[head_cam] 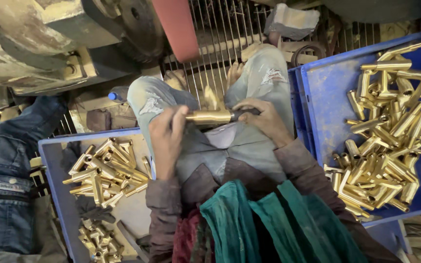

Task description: The person sits cross-legged on a metal grate floor and uses a belt sander to polish brass-colored metal parts. They pick up parts from a blue bin, press them against the moving belt, rotate them to smooth different surfaces, and place the finished parts into a second bin.

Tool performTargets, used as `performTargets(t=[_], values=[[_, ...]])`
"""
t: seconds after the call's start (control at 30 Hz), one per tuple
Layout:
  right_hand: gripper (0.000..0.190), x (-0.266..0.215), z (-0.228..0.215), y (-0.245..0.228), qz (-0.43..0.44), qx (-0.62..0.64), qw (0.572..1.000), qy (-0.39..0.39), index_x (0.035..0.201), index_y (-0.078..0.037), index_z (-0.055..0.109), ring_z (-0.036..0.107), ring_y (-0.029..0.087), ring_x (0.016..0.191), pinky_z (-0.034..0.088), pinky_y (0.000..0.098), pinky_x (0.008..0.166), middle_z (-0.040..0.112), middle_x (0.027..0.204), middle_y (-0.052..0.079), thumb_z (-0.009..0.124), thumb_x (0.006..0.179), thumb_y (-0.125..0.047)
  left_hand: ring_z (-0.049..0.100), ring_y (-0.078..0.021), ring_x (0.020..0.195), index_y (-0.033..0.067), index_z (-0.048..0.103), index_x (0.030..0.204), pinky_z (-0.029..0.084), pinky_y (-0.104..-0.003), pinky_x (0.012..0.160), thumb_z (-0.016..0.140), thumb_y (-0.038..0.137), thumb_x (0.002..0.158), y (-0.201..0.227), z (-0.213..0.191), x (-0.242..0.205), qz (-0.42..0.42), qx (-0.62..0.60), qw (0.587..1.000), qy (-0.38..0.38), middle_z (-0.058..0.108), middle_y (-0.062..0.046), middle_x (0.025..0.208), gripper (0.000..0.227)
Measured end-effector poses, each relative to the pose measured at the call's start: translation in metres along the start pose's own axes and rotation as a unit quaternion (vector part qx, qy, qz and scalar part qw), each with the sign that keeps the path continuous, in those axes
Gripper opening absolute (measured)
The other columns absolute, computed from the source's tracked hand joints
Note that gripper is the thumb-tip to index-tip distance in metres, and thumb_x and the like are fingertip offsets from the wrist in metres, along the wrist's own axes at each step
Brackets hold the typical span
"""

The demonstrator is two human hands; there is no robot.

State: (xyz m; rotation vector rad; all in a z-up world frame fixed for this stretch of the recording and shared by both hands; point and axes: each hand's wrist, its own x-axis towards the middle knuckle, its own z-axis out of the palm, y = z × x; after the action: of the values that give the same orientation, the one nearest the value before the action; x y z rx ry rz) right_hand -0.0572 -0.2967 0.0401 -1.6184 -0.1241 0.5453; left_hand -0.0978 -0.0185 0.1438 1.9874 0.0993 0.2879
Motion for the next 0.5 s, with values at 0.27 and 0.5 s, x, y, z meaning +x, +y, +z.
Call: performTargets(t=[0.27, 0.5], values=[[0.034, 0.006, 0.018, -0.044, -0.164, -0.242, 0.956, 0.030, 0.117, -0.004, 0.072, 0.067, 0.022, 0.094, 0.053, 0.0338, 0.085, 0.069, 0.102, 0.011, 0.082, 0.086, -0.014, 0.048, -0.0048, 0.052, 0.0019, 0.072, 0.091, 0.036, -0.024, 0.047, 0.059, 0.030, 0.107, -0.079, 0.011, -0.006, -0.234, -0.169, 0.956, 0.049, 0.058, 0.002, 0.063, 0.035], [0.032, 0.054, 0.010, -0.076, -0.215, -0.252, 0.944, -0.009, 0.120, -0.003, 0.072, 0.066, 0.021, 0.097, 0.052, 0.0341, 0.089, 0.070, 0.104, 0.008, 0.081, 0.090, -0.015, 0.046, -0.0048, 0.051, 0.0009, 0.073, 0.093, 0.034, -0.023, 0.047, 0.054, 0.038, 0.110, -0.105, 0.012, 0.026, -0.227, -0.192, 0.953, 0.064, 0.057, 0.002, 0.064, 0.044]])
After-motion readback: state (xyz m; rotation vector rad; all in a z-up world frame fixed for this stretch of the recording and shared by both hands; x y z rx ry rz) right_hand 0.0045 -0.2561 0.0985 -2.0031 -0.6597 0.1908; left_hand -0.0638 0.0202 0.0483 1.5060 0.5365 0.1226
